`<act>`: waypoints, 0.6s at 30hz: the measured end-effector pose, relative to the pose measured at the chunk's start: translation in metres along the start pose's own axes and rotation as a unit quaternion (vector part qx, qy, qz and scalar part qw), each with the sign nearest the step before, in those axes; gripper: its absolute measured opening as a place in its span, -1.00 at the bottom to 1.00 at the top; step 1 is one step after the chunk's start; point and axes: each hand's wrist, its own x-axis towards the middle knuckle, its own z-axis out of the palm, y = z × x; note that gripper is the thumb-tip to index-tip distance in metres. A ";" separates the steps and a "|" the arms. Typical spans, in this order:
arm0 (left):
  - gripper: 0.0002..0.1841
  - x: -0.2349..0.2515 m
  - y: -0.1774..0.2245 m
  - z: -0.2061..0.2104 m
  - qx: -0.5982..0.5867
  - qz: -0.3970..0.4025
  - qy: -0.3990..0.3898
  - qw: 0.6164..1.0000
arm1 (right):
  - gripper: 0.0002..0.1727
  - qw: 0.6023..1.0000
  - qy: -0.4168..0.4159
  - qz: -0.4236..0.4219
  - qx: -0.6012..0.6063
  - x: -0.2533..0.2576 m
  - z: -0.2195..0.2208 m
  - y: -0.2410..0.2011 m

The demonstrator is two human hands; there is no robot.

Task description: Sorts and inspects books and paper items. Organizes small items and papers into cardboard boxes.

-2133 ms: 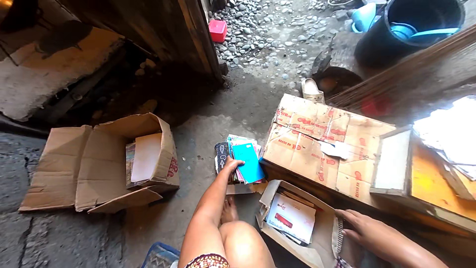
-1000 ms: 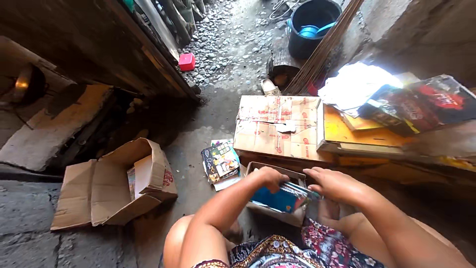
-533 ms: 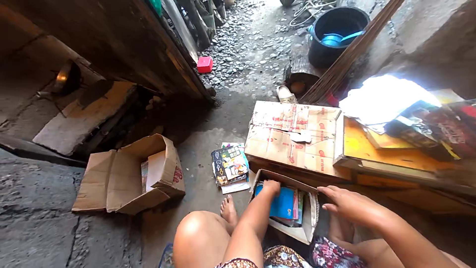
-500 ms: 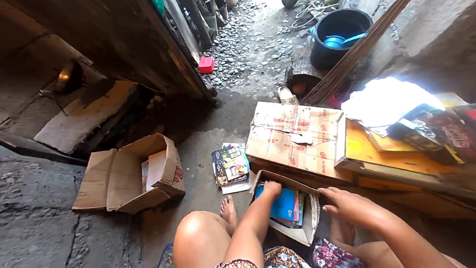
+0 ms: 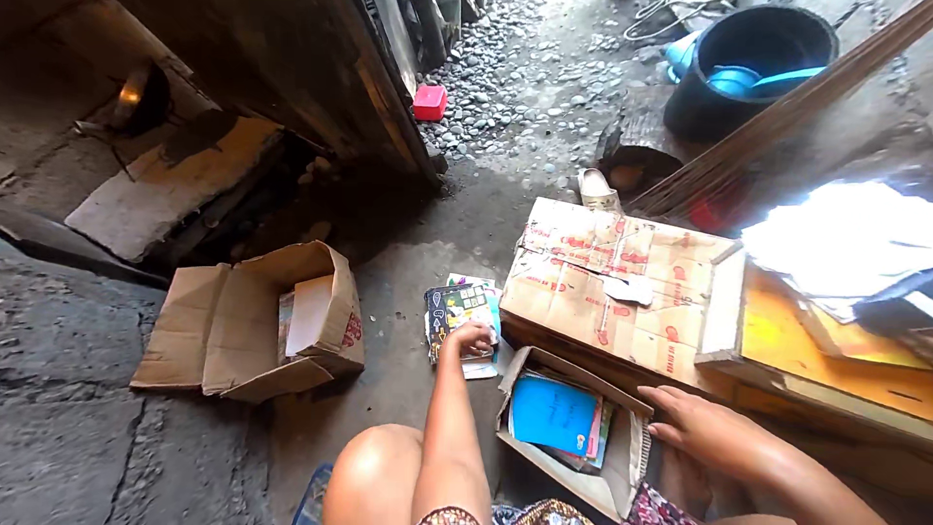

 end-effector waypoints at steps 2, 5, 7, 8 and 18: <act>-0.45 0.032 -0.030 -0.010 0.040 -0.042 0.189 0.980 | -0.28 1.000 -0.011 0.001 -0.001 0.004 0.002 -0.004; -0.04 0.054 -0.056 -0.008 0.102 -0.109 0.289 0.946 | -0.29 1.000 -0.023 0.005 -0.011 0.012 0.004 -0.008; 0.02 0.063 -0.061 -0.001 0.110 -0.138 0.302 0.937 | -0.28 0.999 -0.031 0.008 -0.017 0.017 0.006 -0.009; 0.01 0.066 -0.062 0.003 0.118 -0.152 0.315 0.929 | -0.28 0.999 -0.034 0.009 -0.018 0.020 0.008 -0.009; -0.31 0.088 -0.073 0.004 0.051 -0.169 0.291 0.940 | -0.28 0.998 -0.048 0.017 -0.033 0.033 0.011 -0.018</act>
